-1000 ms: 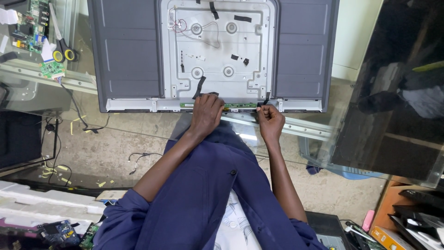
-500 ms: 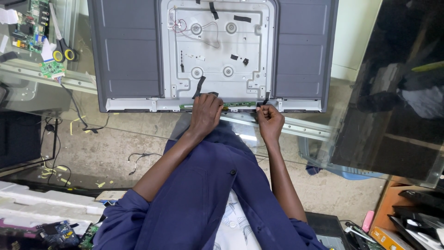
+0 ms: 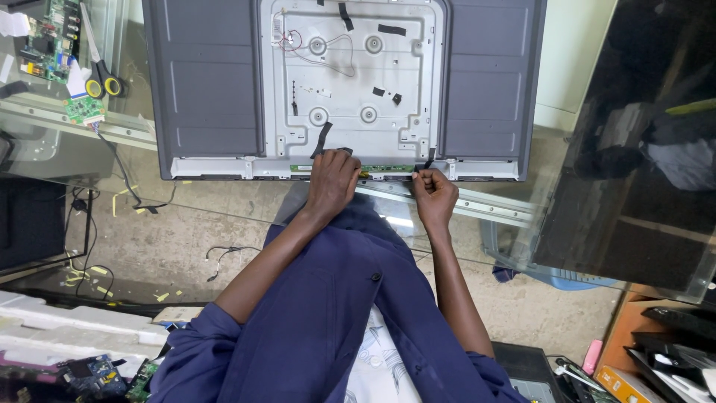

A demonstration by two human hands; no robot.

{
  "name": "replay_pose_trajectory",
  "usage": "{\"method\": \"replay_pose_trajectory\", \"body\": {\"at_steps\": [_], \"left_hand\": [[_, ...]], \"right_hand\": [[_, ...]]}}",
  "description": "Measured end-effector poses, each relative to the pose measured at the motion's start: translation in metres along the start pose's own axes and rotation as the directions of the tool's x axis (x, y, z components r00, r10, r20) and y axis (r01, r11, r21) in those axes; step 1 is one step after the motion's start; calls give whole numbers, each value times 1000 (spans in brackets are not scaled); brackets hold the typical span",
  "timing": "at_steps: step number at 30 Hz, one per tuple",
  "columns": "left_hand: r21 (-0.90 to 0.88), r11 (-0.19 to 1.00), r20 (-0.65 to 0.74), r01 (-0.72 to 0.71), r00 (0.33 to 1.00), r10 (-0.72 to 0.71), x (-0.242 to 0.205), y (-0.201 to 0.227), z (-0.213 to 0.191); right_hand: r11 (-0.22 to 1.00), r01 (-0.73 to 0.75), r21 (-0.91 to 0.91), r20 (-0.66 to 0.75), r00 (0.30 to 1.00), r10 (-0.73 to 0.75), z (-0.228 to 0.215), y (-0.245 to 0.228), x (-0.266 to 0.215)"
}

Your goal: The person lifts a television screen and its frame, then flips a television unit over on a workbench to handle internal circuit components and wires by hand.

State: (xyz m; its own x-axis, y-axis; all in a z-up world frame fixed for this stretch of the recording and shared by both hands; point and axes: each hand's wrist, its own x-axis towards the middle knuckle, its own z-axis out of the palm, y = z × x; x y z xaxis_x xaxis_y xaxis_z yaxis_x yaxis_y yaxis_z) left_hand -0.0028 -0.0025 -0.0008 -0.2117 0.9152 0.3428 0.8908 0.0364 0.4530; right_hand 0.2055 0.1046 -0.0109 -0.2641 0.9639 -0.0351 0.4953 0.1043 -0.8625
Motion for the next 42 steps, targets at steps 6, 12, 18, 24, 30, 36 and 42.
{"method": "replay_pose_trajectory", "body": {"at_steps": [6,12,18,24,30,36,42], "left_hand": [[-5,1000,-12,-3,1000,3,-1,-2,4],[10,1000,-24,-5,1000,5,0,0,2],[27,1000,-24,-5,1000,5,0,1,1],[22,1000,-23,-13,1000,13,0,-1,3],[28,1000,-18,-7,1000,7,0,-1,3],[36,999,-20,-9,1000,10,0,-1,4],[30,1000,1,1,1000,-1,-2,-1,5]], "right_hand": [[997,68,-44,10,998,-67,1,-5,1],[993,108,-47,21,994,-107,1,-10,-1],[992,110,-54,29,994,-108,2,-8,1],[989,118,-91,23,993,-117,3,-13,1],[976,117,-186,26,993,-114,7,-22,1],[970,114,-214,34,993,-109,9,-28,0],[985,102,-137,51,994,-96,5,-18,4]]}}
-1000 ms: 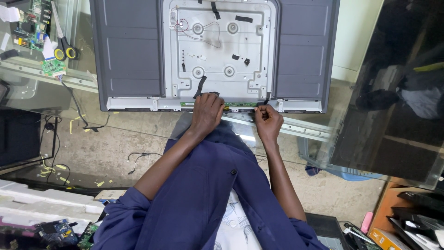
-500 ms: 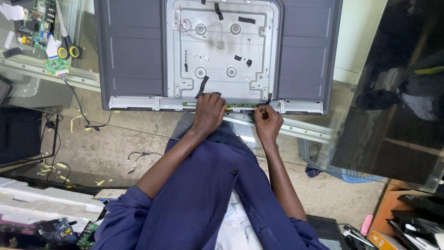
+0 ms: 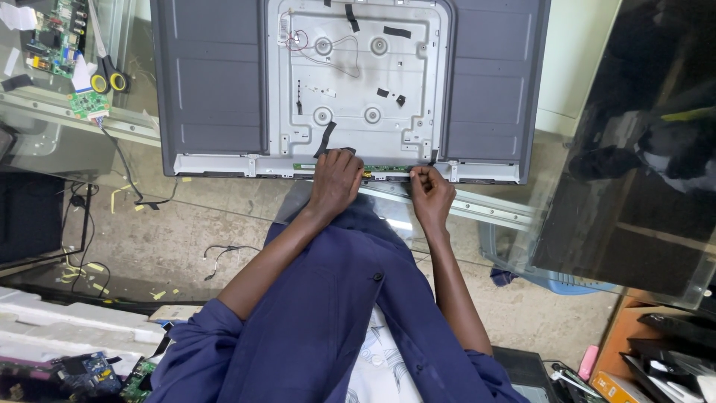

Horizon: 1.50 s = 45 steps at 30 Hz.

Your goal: The person lifts a television screen and its frame, then flips a television unit over on a workbench to handle internal circuit components and wires by hand.

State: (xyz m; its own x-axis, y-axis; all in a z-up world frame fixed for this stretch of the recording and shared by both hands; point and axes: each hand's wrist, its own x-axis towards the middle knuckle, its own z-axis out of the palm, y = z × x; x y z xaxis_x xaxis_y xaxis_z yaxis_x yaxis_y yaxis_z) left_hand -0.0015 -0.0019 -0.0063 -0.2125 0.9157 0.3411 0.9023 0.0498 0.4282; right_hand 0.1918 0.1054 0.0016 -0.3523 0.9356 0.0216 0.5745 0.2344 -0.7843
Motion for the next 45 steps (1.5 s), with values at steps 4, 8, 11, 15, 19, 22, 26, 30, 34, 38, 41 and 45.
{"method": "replay_pose_trajectory", "body": {"at_steps": [4,8,11,15,19,22,26,30,34,38,41,45], "left_hand": [[6,1000,-10,-5,1000,5,-1,-1,2],[13,1000,-4,-4,1000,5,-2,-2,2],[7,1000,-3,-10,1000,10,-4,-4,5],[-15,1000,-10,-6,1000,6,-6,-3,3],[-23,1000,0,-14,1000,14,-8,-5,2],[-14,1000,-6,-9,1000,9,-12,-5,-3],[-31,999,-71,14,997,-16,-22,-10,-11],[-5,998,-139,62,988,-62,-34,-19,-21],[17,990,-200,142,970,-135,-52,-26,-30],[-46,946,-240,320,916,-321,-59,-23,-44],[-130,904,-275,408,861,-428,-60,-21,-50],[-223,857,-287,465,808,-514,-65,-27,-39]], "right_hand": [[1000,-16,15,-21,1000,17,3,6,2],[1000,-8,29,-46,999,9,5,5,2],[999,-38,12,-66,997,38,8,8,3],[996,-86,29,-79,993,88,8,8,3],[995,-80,55,-74,994,84,8,16,6],[993,-91,72,-31,995,93,5,21,6],[992,-70,107,-4,998,70,1,19,5],[993,-51,108,-4,999,52,1,18,5],[996,-45,74,6,999,45,1,19,5],[996,-14,94,2,1000,14,0,15,3],[996,21,91,6,1000,-22,0,15,0],[994,28,102,12,999,-29,-6,1,-8]]}}
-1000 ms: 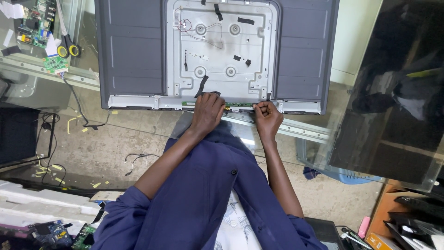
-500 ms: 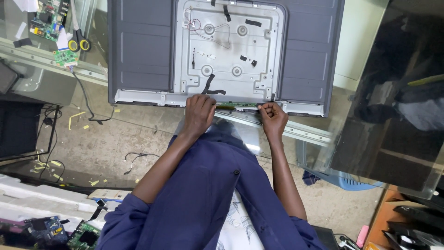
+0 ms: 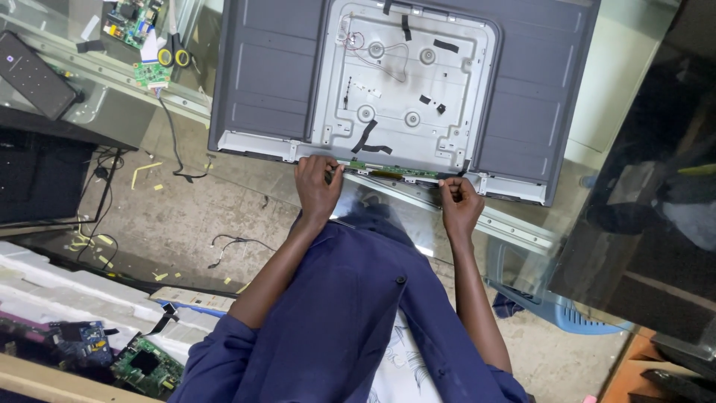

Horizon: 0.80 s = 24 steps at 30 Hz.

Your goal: The person lifts a television screen and its frame, then flips a television unit over on a workbench to handle internal circuit components and wires by hand.

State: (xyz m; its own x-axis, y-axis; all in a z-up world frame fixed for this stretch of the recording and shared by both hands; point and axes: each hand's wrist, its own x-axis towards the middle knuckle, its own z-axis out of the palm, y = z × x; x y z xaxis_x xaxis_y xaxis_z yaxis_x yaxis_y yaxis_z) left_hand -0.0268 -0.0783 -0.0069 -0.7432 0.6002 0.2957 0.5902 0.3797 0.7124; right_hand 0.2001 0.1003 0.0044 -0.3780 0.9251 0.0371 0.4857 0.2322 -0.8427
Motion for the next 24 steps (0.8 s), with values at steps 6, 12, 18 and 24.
{"method": "replay_pose_trajectory", "body": {"at_steps": [6,12,18,24], "left_hand": [[-104,992,-14,70,997,-72,1,7,-4],[-140,986,-3,88,996,-90,-2,6,-5],[-131,988,-26,85,996,-89,-5,0,-10],[-115,986,-36,120,992,-125,-8,-5,-8]], "right_hand": [[995,82,64,62,994,-86,4,-6,-15],[989,133,71,132,981,-142,15,-30,-15],[987,142,73,241,958,-156,35,-40,-12],[964,259,58,373,890,-262,48,-88,2]]}}
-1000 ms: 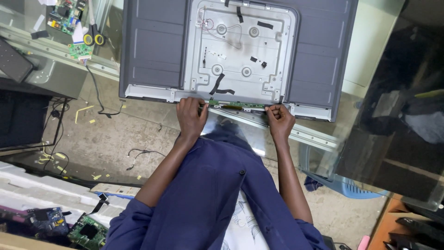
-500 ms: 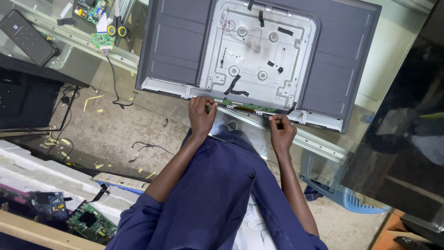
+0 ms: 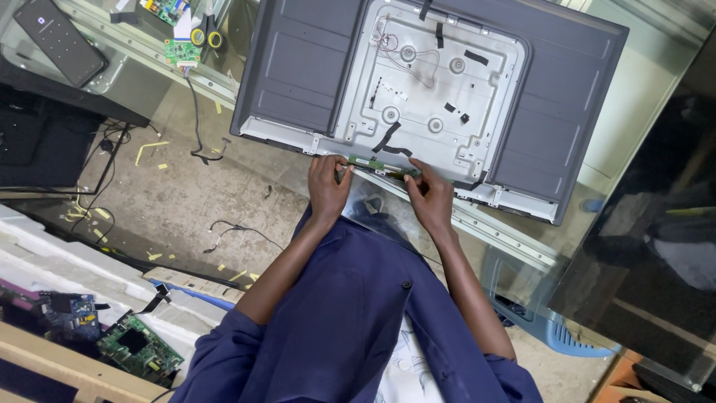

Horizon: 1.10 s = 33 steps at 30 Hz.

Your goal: The person lifts a television screen and its frame, then flips a television unit over on a workbench to handle internal circuit components and wires by hand.

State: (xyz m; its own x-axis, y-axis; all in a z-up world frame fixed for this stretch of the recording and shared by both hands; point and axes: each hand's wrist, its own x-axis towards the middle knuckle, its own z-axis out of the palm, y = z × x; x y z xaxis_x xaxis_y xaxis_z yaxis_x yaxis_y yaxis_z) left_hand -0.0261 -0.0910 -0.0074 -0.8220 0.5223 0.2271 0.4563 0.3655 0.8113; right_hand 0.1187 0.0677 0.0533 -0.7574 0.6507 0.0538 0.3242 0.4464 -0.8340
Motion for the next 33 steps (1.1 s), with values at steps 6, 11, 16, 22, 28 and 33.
{"method": "replay_pose_trajectory", "body": {"at_steps": [6,11,16,22,28,33], "left_hand": [[45,998,-64,-32,997,35,5,0,5],[47,998,-73,-38,996,41,9,1,5],[64,997,-68,-37,997,42,9,4,5],[51,998,-60,-27,998,30,10,5,4],[35,999,-7,-11,1000,11,3,-2,-3],[-72,996,73,51,996,-45,-14,-5,-30]], "right_hand": [[980,13,-200,-22,1000,-18,11,12,17],[965,-19,-263,-57,998,4,12,32,4],[953,-71,-293,-110,993,40,6,47,-10],[961,-97,-258,-144,988,61,6,41,-13],[989,-56,-136,-125,991,39,9,29,-22],[995,-84,53,37,996,82,25,-2,-38]]}}
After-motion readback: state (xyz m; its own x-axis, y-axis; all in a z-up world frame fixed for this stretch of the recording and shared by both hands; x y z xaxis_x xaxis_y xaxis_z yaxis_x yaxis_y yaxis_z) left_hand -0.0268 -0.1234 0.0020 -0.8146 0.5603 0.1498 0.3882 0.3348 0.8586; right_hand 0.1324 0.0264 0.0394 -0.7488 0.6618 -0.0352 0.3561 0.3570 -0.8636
